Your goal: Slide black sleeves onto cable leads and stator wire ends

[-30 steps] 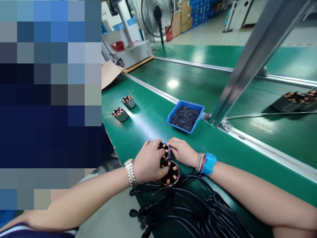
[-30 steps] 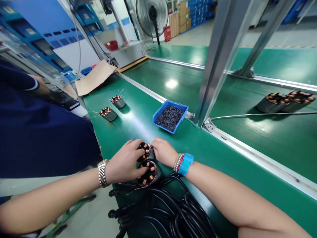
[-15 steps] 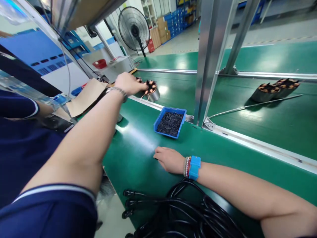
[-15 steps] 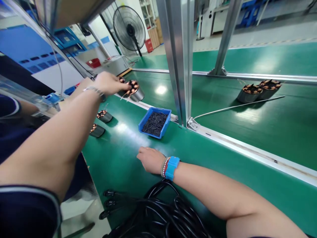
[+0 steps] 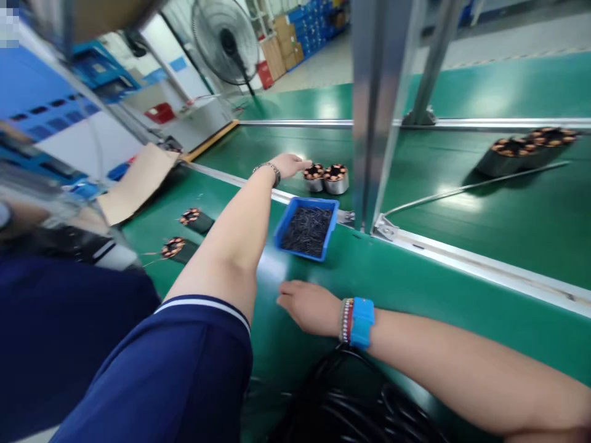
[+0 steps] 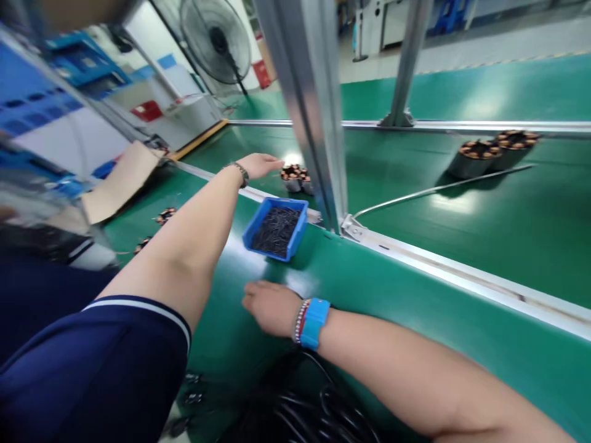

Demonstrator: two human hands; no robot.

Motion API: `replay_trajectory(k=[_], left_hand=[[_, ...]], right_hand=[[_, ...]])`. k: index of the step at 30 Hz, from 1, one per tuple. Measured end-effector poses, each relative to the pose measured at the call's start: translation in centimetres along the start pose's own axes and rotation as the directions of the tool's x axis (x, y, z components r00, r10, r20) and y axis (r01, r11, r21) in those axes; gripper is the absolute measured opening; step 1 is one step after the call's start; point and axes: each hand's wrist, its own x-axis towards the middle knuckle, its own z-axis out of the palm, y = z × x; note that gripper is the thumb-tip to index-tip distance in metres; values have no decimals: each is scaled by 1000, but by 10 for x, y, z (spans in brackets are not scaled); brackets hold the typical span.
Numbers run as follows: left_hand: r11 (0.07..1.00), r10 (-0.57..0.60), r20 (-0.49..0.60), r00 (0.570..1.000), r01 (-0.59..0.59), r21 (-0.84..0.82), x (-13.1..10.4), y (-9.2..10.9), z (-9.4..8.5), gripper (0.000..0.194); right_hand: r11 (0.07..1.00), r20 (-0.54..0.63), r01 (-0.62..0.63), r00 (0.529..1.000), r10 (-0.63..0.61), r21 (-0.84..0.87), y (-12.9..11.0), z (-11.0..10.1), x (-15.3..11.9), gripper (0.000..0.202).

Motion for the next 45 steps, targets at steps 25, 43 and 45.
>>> replay_trajectory(k=[25,43,45], left_hand=[[999,-48,110,993,46,19,-287,-47,19,33],[959,29,86,996,-3,-284,-319,31,37,22],[956,29,79,996,-5,-295,-319,30,37,22]], right_hand=[[790,-37,-326,932,360,-519,42,-91,29,24],[818,96,-291,955,282,497,7,-63,11,15],[808,109,-305,951,291,504,7,-58,11,15]])
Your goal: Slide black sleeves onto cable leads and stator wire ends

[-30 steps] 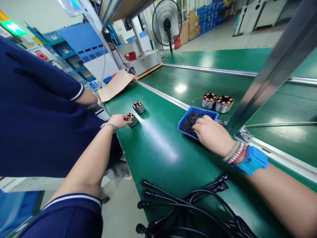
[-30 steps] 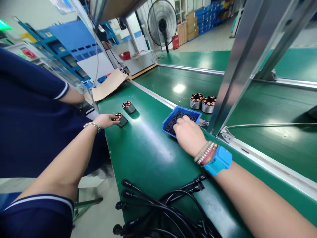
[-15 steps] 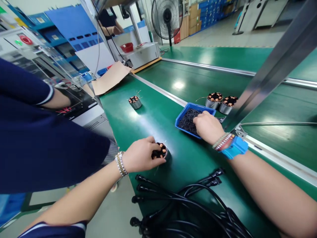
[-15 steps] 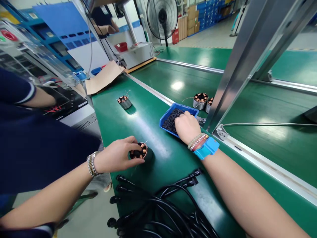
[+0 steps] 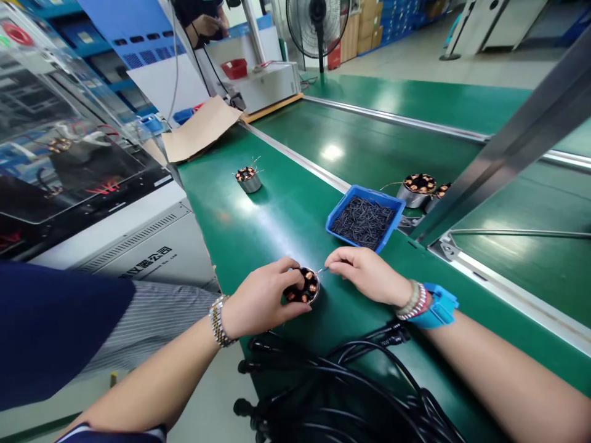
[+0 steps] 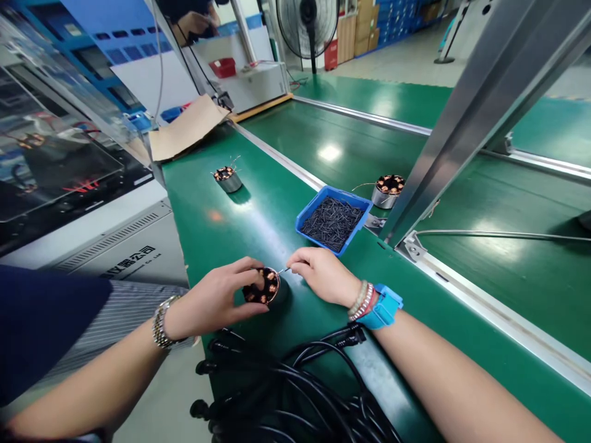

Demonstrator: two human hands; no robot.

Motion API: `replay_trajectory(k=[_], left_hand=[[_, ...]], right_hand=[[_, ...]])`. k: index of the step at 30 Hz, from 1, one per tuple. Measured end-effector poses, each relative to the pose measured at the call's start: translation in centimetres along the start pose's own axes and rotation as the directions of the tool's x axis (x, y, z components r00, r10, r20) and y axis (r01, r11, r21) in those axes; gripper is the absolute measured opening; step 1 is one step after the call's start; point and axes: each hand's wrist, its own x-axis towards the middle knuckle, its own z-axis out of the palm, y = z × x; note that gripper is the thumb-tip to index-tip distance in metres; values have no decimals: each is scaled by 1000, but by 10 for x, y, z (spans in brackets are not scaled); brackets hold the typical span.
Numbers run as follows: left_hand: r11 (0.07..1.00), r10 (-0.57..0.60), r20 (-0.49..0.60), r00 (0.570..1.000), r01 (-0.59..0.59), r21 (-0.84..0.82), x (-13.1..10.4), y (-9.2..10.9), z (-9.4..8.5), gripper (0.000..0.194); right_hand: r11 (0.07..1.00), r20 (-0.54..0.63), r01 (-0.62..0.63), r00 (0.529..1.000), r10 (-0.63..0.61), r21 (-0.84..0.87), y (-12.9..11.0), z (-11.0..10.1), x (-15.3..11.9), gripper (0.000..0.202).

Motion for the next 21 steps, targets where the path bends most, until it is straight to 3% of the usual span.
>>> replay_trajectory(k=[21], left_hand=[[999,10,-22,1000,-11,-39,1,-3,2,22]], right_hand=[[996,-31,47,998,-49,-72,-3,-1,3,17]])
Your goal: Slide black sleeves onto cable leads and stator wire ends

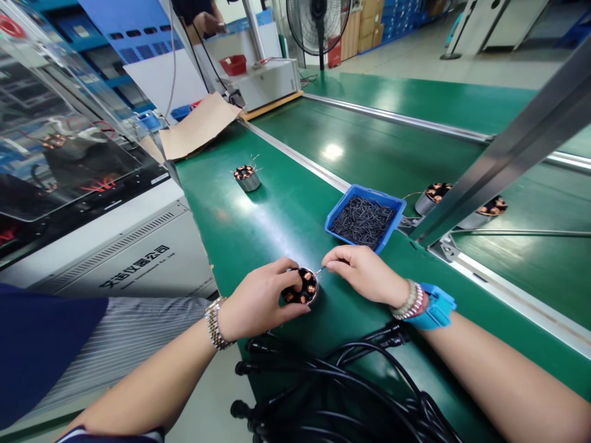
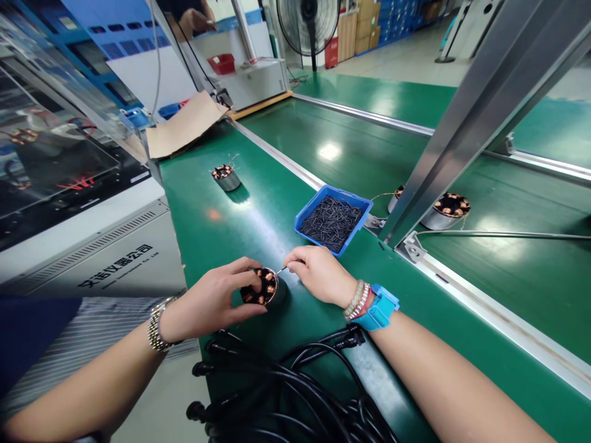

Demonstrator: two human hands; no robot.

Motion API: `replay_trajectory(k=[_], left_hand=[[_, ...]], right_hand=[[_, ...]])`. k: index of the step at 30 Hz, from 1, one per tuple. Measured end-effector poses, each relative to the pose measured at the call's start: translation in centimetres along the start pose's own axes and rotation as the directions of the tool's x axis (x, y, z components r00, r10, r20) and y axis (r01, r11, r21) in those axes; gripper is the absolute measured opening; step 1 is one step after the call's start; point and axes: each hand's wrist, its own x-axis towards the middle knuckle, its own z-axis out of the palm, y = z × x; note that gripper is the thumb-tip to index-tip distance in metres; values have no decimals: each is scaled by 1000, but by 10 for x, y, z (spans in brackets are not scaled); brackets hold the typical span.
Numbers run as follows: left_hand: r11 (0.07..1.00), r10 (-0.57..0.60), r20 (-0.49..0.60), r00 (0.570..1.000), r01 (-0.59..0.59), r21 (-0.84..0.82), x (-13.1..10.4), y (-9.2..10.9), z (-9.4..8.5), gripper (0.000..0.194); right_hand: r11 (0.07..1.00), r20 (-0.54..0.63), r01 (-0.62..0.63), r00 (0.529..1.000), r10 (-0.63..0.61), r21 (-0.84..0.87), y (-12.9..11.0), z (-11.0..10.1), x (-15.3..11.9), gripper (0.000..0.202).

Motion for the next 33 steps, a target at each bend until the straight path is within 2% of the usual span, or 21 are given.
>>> replay_trajectory(k=[3,8,15,20,25,33], left_hand=[[1000,-7,5,1000,7,-2,0,1,0,21],[1000,-17,9,1000,17,-5,-1,1,-1,21],[1000,-10,0,1000,10,-16,-1,0,0,21],[1000,-10,-2,1000,10,-20,0,1,-1,20],[1000,-7,-9,1000,7,-19,0,1,0,20],[1000,-1,-16,1000,1,-22,-1,0,1,20]], right_hand=[[1000,10,-5,1000,5,12,0,-1,1,17],[993,86,-85,993,78,81,0,-2,2,18],[1000,16,3,1000,-3,-3,0,0,2,18],[989,103,-68,993,54,130,-1,-2,2,18],[972,102,-126,989,107,199,2,0,2,16],[840,174,-201,976,129,503,8,6,3,12]])
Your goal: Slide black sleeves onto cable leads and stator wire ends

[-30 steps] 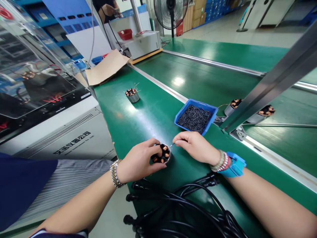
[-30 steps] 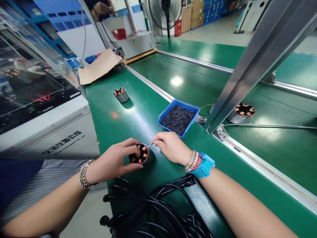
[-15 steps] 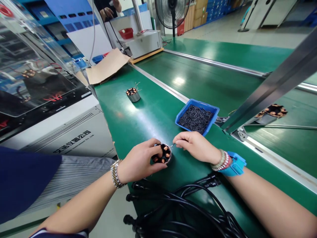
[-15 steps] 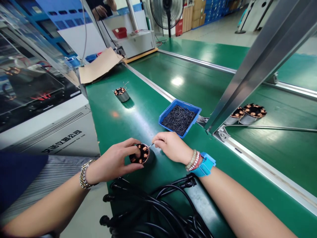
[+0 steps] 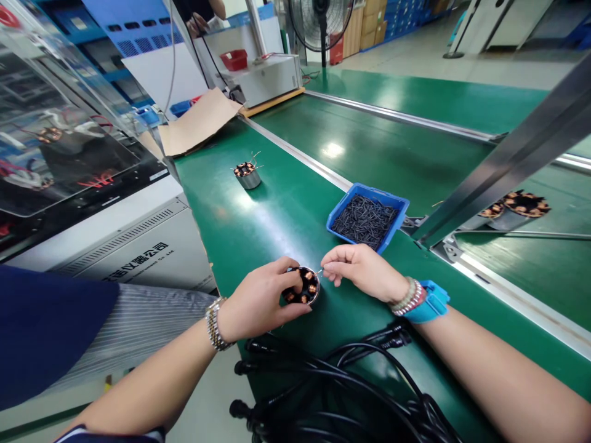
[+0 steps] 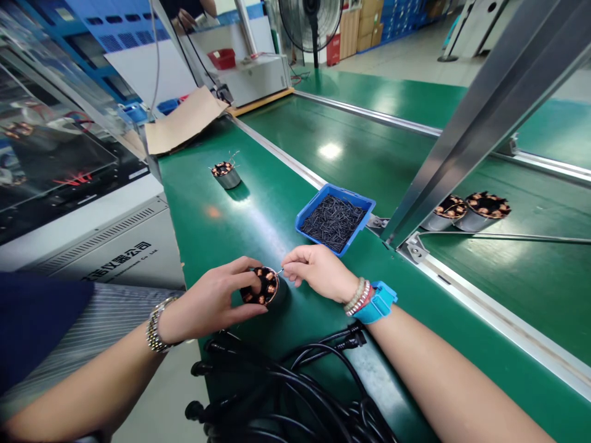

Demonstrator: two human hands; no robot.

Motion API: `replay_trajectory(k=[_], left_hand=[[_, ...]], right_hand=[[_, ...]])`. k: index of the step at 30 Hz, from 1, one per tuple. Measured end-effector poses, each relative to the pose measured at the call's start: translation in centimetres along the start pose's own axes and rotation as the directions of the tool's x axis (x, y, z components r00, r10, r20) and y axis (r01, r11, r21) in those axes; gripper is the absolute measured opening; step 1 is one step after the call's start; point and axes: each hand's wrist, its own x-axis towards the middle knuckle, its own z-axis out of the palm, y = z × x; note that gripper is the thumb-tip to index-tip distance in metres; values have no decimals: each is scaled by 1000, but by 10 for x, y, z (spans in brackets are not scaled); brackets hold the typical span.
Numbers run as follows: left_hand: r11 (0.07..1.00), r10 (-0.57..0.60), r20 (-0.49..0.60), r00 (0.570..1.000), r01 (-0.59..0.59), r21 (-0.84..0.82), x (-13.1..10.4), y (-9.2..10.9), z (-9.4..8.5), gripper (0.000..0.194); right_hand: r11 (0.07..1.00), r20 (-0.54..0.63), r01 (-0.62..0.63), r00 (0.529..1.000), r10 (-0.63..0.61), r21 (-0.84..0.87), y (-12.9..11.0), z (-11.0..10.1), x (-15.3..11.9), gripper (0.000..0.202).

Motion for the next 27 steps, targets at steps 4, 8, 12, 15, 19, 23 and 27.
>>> replay_trajectory(k=[4,8,12,15,19,23,27], left_hand=[[1000,-1,-3,1000,1,-5,0,0,0,20],[1000,-6,12,1000,6,-4,1,1,-1,19],[1000,-12,25,1000,12,-5,2,2,-2,19],[1000,-4,24,1000,4,2,2,1,-1,20],[1000,5,15,1000,-5,25,1,1,-1,21],[999,15,-1,1000,-15,35,0,0,0,21],[999,15,4,1000,-15,38,0,-1,1,22]], right_hand=[[997,14,-40,999,39,59,4,4,2,19],[998,-8,-15,1000,15,-63,3,8,3,24],[980,-18,30,999,-34,-197,2,12,4,28],[950,-52,72,994,-91,-304,4,18,9,35],[944,-69,45,995,-71,-326,5,21,12,45],[974,-49,39,998,-51,-223,1,8,5,33],[980,31,88,996,-84,-178,-2,-3,0,18]])
